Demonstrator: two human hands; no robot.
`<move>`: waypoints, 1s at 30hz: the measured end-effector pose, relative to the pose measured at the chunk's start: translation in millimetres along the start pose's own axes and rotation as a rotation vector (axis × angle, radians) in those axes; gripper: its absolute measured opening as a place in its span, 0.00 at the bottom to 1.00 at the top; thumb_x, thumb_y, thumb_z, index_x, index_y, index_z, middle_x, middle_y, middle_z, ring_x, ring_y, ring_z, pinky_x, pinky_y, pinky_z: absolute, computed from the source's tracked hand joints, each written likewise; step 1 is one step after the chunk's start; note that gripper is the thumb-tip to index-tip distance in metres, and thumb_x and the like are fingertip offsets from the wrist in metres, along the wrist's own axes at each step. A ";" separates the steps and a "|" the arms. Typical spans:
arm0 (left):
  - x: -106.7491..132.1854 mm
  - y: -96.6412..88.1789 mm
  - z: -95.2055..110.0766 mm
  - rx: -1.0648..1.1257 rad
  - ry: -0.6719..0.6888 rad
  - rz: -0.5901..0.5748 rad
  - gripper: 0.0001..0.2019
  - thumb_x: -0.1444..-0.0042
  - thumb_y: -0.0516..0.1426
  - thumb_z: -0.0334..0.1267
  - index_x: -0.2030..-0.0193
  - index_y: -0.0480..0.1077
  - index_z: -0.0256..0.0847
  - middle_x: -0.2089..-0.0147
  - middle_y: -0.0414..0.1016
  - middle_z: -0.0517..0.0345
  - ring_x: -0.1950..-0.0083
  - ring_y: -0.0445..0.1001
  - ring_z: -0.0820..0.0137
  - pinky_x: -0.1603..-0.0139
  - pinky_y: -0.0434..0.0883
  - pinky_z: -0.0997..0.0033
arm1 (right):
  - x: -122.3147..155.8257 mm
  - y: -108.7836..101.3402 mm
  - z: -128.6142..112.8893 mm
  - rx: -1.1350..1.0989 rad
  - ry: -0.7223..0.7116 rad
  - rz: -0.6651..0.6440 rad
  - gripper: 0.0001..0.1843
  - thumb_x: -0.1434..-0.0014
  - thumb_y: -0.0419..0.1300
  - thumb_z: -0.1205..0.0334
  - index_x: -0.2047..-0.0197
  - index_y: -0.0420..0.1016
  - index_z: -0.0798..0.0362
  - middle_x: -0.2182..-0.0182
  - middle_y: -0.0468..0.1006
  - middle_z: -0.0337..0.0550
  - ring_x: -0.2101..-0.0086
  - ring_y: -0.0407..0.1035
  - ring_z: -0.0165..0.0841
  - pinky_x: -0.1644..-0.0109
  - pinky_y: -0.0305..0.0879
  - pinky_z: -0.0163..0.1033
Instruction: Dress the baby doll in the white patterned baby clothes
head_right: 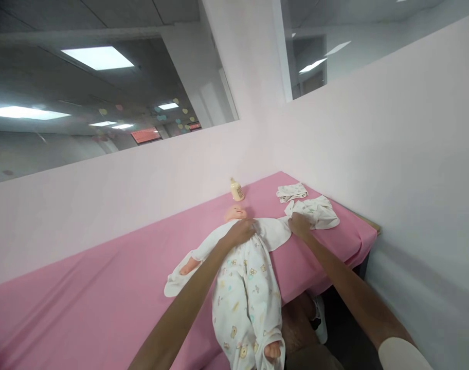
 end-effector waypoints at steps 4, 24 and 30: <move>-8.8 10.2 -3.2 -0.046 -0.028 -0.048 0.18 0.42 0.52 0.35 0.46 0.69 0.35 0.42 0.71 0.41 0.41 0.69 0.54 0.42 0.65 0.57 | -13.4 -26.9 12.5 -0.034 -0.005 0.058 0.10 0.41 0.49 0.63 0.69 0.69 0.54 0.73 0.72 0.42 0.71 0.65 0.33 0.70 0.50 0.36; -43.6 36.7 28.1 -0.269 0.033 -0.099 0.15 0.40 0.49 0.32 0.49 0.70 0.40 0.48 0.73 0.44 0.46 0.72 0.59 0.45 0.67 0.58 | 10.6 -0.5 -51.1 0.048 -0.094 0.011 0.23 0.37 0.50 0.48 0.55 0.75 0.58 0.51 0.71 0.57 0.47 0.60 0.49 0.43 0.51 0.49; -54.9 49.5 29.0 -0.299 0.059 -0.118 0.16 0.41 0.50 0.32 0.46 0.66 0.44 0.49 0.72 0.46 0.47 0.72 0.59 0.47 0.67 0.57 | 30.2 26.3 -53.8 -0.011 0.022 -0.015 0.19 0.42 0.52 0.58 0.50 0.73 0.57 0.46 0.68 0.56 0.46 0.60 0.49 0.45 0.52 0.52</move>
Point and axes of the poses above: each hand's wrist, its own x-axis away from the middle knuckle, its own y-axis out of the palm, z = x × y, the point moved 10 cm from there along -x, towards the middle knuckle
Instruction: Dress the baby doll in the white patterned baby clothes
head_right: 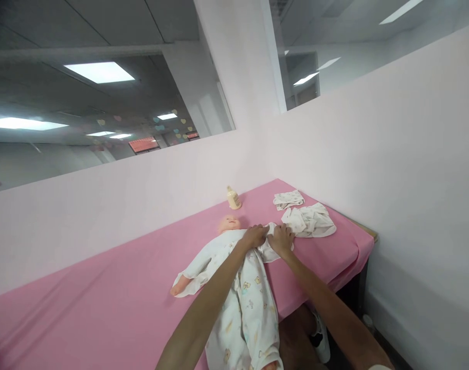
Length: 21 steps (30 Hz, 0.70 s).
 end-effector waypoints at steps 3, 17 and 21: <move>-2.2 3.3 -1.7 -0.016 -0.004 0.014 0.16 0.41 0.50 0.33 0.46 0.66 0.45 0.49 0.72 0.46 0.45 0.71 0.58 0.46 0.66 0.56 | 4.3 1.5 3.2 -0.048 0.068 0.062 0.23 0.44 0.55 0.55 0.49 0.72 0.58 0.45 0.67 0.58 0.46 0.60 0.50 0.44 0.52 0.53; -5.9 -4.5 10.1 0.039 -0.011 0.105 0.17 0.41 0.51 0.44 0.51 0.70 0.38 0.50 0.75 0.45 0.48 0.73 0.58 0.45 0.66 0.59 | 10.1 -15.4 5.4 0.054 -0.061 0.159 0.14 0.37 0.52 0.62 0.53 0.71 0.58 0.52 0.71 0.56 0.53 0.66 0.43 0.57 0.60 0.40; -1.8 -8.6 7.4 0.057 -0.045 0.106 0.18 0.45 0.54 0.47 0.52 0.70 0.38 0.51 0.76 0.47 0.49 0.75 0.57 0.46 0.67 0.58 | 5.0 -16.1 15.1 0.009 -0.003 0.142 0.12 0.39 0.53 0.63 0.55 0.71 0.59 0.55 0.73 0.56 0.54 0.68 0.42 0.58 0.60 0.39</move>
Point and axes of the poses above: each hand's wrist, its own x-axis away from the middle knuckle, its own y-axis out of the palm, z = x × y, the point moved 10 cm from there along -x, towards the middle knuckle
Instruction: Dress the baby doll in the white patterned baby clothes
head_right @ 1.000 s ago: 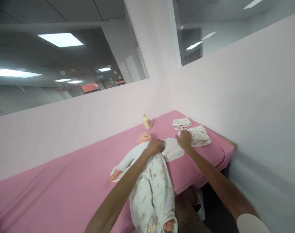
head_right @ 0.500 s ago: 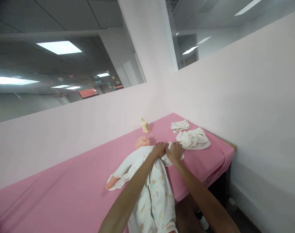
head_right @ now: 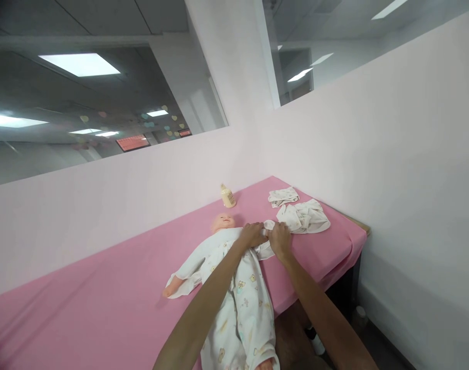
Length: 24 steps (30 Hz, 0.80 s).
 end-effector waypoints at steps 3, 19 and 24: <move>4.8 -4.3 -3.2 0.020 -0.027 0.007 0.19 0.45 0.53 0.49 0.53 0.69 0.39 0.51 0.77 0.47 0.49 0.75 0.56 0.47 0.67 0.58 | -5.5 -0.9 9.9 -0.044 0.057 -0.018 0.10 0.40 0.52 0.64 0.58 0.72 0.58 0.58 0.75 0.54 0.56 0.70 0.41 0.58 0.60 0.39; 16.6 -16.1 -20.4 0.165 -0.068 0.018 0.13 0.48 0.55 0.44 0.57 0.66 0.41 0.54 0.76 0.51 0.53 0.75 0.60 0.55 0.67 0.65 | -18.3 3.0 46.3 -0.379 0.260 0.086 0.07 0.47 0.47 0.60 0.67 0.64 0.51 0.74 0.69 0.39 0.73 0.62 0.35 0.70 0.54 0.38; 14.2 -12.6 -20.2 0.205 -0.035 0.019 0.15 0.47 0.56 0.44 0.54 0.67 0.43 0.52 0.75 0.54 0.52 0.74 0.61 0.51 0.66 0.65 | -24.4 6.7 51.3 -0.503 0.233 0.092 0.05 0.51 0.50 0.60 0.72 0.63 0.51 0.77 0.67 0.36 0.73 0.63 0.34 0.69 0.58 0.36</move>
Point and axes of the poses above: each hand's wrist, its own x-axis away from the middle knuckle, its own y-axis out of the palm, z = x × y, the point moved 10 cm from there along -x, towards the middle knuckle
